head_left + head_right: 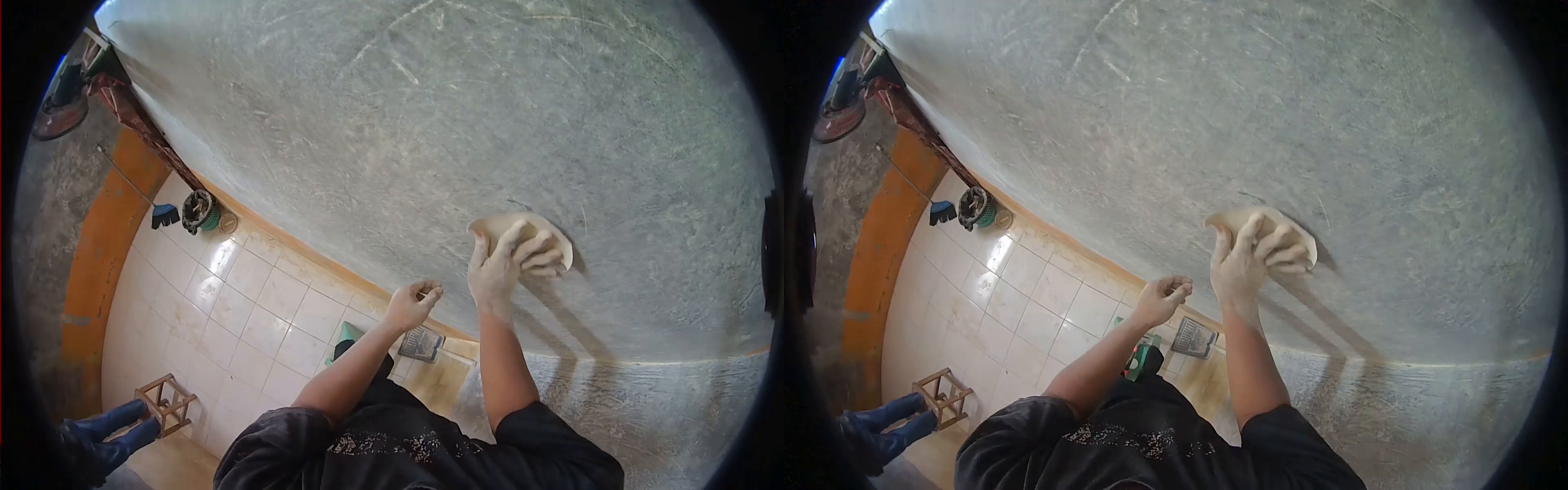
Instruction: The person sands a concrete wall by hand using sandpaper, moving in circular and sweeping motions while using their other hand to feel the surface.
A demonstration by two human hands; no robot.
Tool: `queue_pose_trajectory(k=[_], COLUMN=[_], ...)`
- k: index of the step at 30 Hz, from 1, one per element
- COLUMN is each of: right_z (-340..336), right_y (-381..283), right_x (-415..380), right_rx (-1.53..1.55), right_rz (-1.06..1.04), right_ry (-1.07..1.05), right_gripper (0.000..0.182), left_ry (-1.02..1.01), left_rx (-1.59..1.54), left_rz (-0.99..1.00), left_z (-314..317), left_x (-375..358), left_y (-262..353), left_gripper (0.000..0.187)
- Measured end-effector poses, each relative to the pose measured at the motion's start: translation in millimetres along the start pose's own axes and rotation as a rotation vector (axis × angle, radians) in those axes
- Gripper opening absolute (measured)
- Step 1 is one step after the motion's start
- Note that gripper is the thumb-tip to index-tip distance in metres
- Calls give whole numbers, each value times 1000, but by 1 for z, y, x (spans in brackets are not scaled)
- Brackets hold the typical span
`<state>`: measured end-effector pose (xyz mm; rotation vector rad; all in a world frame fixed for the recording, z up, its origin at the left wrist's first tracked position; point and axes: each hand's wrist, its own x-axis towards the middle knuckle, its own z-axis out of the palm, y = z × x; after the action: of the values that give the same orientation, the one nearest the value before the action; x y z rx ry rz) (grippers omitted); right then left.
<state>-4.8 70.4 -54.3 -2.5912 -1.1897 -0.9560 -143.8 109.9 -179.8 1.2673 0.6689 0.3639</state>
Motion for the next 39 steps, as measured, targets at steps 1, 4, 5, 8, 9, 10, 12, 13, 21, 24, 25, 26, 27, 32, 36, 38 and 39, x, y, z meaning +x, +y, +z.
queue_pose_trajectory(k=[1, 4, 5, 8, 9, 10, 12, 13, 21, 24, 25, 26, 27, 32, 36, 38, 39], right_z=[5, 37, 50, 74, 66, 45, 18, 20, 56, 36, 32, 28, 25, 53, 38, 19, 16], right_y=[5, 28, 40, 56, 46, 29, 7, 10, 61, 32, 28, 26, 27, 60, 32, 11, 7], right_x=[-5, -43, -64, -82, -69, -44, -5, -7, -73, -35, -28, -24, -22, -82, -39, -3, 3], right_rx=[4, 2, -31, -13, 26, 61, 64, 52, 4, 69, 58, 43, 25, -51, 155, 119, 102], right_rz=[-6, 45, 44, 64, 71, 78, -23, -19, 58, 41, 13, -14, -41, 1, 103, 51, 46], right_ry=[46, 1, -16, 6, 42, 78, 223, 219, 26, 195, 210, 222, 232, -16, 122, 308, 399], right_gripper=[74, 60, 61, 65, 66, 66, 82, 75, 65, 70, 74, 78, 82, 79, 81, 73, 68], left_ry=[0, 9, 20, -5, -36, -36, -38, -43, -66, -30, -46, -66, -88, -133, -76, -103, -116], left_rx=[-4, 6, 23, 69, 84, 62, 19, 10, 106, 34, 21, 8, -7, 117, 28, -18, -40], left_rz=[-6, -2, 6, -17, -39, -38, -35, -30, -20, -29, -25, -22, -21, -12, 13, 23, 30], left_z=[1, 2, 4, -3, -3, -2, 1, 3, 2, 7, 8, 11, 13, 8, 6, 9, 10], left_x=[1, 2, -2, -7, -10, -9, -3, -3, -11, -8, -6, -5, -5, -7, -1, 0, 1], left_y=[0, 2, 3, 18, 21, 18, 11, 10, 3, 0, 0, 2, 2, 16, 8, 11, 13], left_gripper=[35, 33, 33, 32, 32, 33, 34, 34, 31, 32, 32, 32, 32, 30, 32, 32, 32])
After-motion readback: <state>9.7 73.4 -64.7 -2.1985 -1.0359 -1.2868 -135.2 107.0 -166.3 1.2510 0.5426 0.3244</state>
